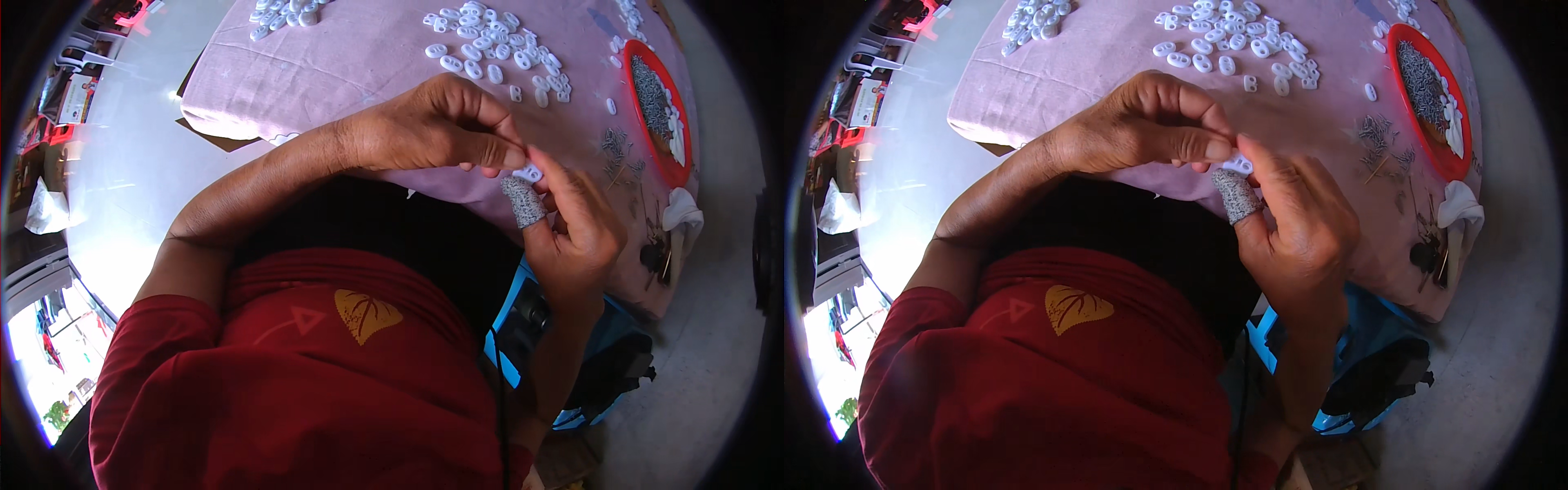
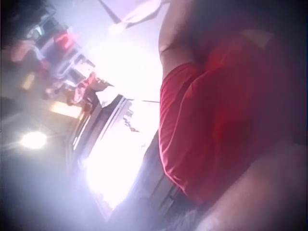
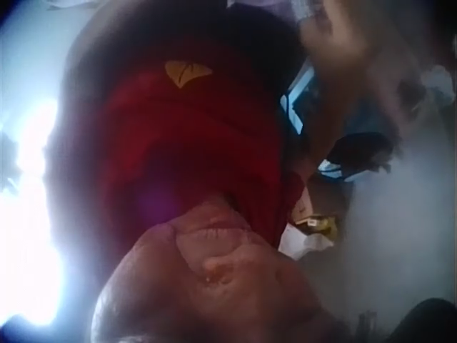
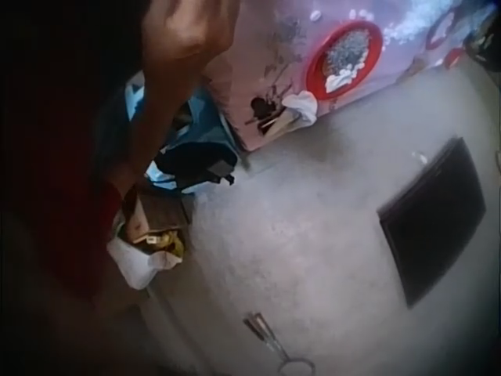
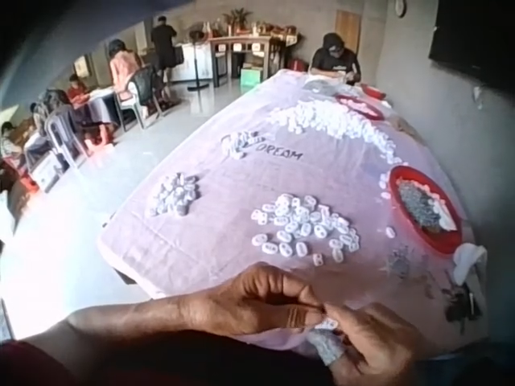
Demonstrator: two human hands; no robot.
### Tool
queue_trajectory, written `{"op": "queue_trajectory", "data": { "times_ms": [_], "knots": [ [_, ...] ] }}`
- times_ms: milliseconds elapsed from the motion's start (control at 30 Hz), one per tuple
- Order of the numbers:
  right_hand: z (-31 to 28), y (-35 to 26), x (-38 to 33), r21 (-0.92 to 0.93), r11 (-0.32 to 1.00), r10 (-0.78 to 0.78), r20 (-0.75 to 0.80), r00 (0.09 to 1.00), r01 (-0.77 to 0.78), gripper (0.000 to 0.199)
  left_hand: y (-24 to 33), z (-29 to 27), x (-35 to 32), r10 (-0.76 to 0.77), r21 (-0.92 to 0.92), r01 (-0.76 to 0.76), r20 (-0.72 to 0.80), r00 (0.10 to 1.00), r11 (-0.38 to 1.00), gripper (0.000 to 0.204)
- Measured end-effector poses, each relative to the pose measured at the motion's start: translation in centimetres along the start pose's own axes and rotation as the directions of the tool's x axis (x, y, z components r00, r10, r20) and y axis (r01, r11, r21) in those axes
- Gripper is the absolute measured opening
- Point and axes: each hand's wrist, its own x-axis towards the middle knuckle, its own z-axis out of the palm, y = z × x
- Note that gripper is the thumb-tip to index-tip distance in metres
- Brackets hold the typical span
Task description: The person assembles plastic fasteners by inserting small metal springs into the plastic pieces by hand.
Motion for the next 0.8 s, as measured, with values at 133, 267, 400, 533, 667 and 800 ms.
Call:
{"op": "queue_trajectory", "data": {
  "times_ms": [133,267,400,533,667,800],
  "knots": [
    [0.4,-0.1,-0.2,-0.077,0.997,-0.032,-0.035,0.999,0.029,0.036,0.5,0.3,-0.1,-0.054,0.019,0.055,-0.012,0.998,0.998,0.019],
    [0.2,-0.3,0.2,-0.112,0.993,-0.046,-0.036,0.998,0.041,0.032,0.7,0.7,-0.3,-0.071,-0.084,0.065,-0.073,0.995,0.994,0.015],
    [0.4,-0.3,0.4,-0.159,0.977,-0.156,-0.076,0.985,0.142,0.030,0.8,0.8,-0.5,-0.049,-0.117,0.041,-0.068,0.996,0.992,0.015],
    [0.5,-0.7,0.3,-0.207,0.963,-0.195,-0.085,0.977,0.175,0.029,1.1,0.8,-0.9,-0.030,-0.121,0.021,-0.067,0.997,0.992,0.015],
    [0.7,-1.6,0.8,-0.220,0.957,-0.216,-0.098,0.971,0.190,0.028,1.6,0.5,-1.5,-0.029,-0.138,0.020,-0.067,0.997,0.990,0.014],
    [1.1,-2.2,0.9,-0.143,0.982,-0.132,-0.083,0.988,0.120,0.029,2.2,-0.1,-2.1,-0.101,-0.127,0.091,-0.069,0.992,0.988,0.012]
  ]
}}
